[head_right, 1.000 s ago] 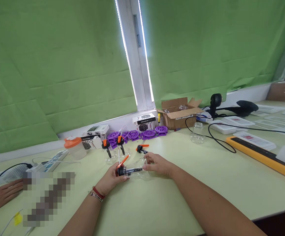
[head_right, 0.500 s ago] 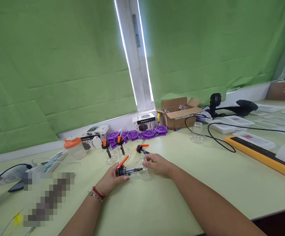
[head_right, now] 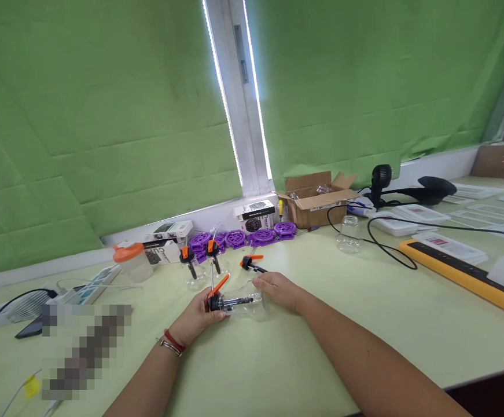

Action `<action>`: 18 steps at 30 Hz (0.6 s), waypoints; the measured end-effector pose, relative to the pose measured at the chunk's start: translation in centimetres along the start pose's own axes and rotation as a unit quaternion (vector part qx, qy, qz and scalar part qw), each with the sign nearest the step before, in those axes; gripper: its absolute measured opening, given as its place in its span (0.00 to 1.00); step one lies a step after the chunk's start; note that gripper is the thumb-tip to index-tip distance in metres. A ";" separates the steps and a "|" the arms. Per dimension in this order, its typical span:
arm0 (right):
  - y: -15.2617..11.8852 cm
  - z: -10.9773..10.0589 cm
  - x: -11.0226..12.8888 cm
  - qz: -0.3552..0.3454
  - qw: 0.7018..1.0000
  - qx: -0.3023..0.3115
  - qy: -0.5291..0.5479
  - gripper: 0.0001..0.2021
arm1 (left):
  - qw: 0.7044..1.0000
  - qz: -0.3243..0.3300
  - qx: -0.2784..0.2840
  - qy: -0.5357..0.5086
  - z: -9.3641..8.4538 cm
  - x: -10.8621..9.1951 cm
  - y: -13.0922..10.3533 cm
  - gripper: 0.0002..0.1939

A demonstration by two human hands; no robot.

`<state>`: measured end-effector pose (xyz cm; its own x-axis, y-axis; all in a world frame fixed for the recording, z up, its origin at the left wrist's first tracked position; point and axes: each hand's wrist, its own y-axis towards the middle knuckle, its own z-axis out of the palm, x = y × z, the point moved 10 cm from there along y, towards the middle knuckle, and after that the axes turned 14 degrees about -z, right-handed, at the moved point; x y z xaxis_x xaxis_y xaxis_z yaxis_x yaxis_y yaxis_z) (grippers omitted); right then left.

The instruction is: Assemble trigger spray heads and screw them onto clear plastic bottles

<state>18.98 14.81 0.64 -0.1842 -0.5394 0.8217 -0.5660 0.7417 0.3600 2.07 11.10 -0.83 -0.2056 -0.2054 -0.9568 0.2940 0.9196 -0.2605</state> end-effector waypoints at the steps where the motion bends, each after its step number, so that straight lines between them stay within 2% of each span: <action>1: 0.0 0.1 -0.1 0.001 1.000 0.002 -0.001 0.28 | 1.000 -0.002 0.002 -0.002 0.1 0.0 0.0 0.21; 6: -0.1 0.2 -0.4 0.013 1.000 -0.006 0.002 0.29 | 1.000 0.001 0.005 -0.013 0.0 0.0 0.0 0.21; 11: -0.6 0.0 -0.1 0.004 0.999 0.003 0.039 0.29 | 1.000 -0.001 -0.019 0.003 -0.5 0.4 0.2 0.21; 15: -0.7 0.2 0.9 -0.028 0.998 0.045 0.038 0.46 | 1.000 -0.002 -0.021 0.003 -0.5 0.4 0.2 0.21; 16: -0.7 0.2 1.1 -0.029 0.998 0.048 0.025 0.46 | 1.000 -0.001 -0.019 -0.001 -0.5 0.4 0.2 0.21; 18: -0.7 0.1 1.4 -0.026 0.998 0.048 0.006 0.41 | 1.000 0.002 -0.017 -0.007 -0.4 0.3 0.2 0.21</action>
<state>19.05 13.49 1.47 -0.1424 -0.5714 0.8083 -0.6485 0.6707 0.3599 1.66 11.33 -1.13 -0.1915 -0.2069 -0.9594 0.2633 0.9309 -0.2533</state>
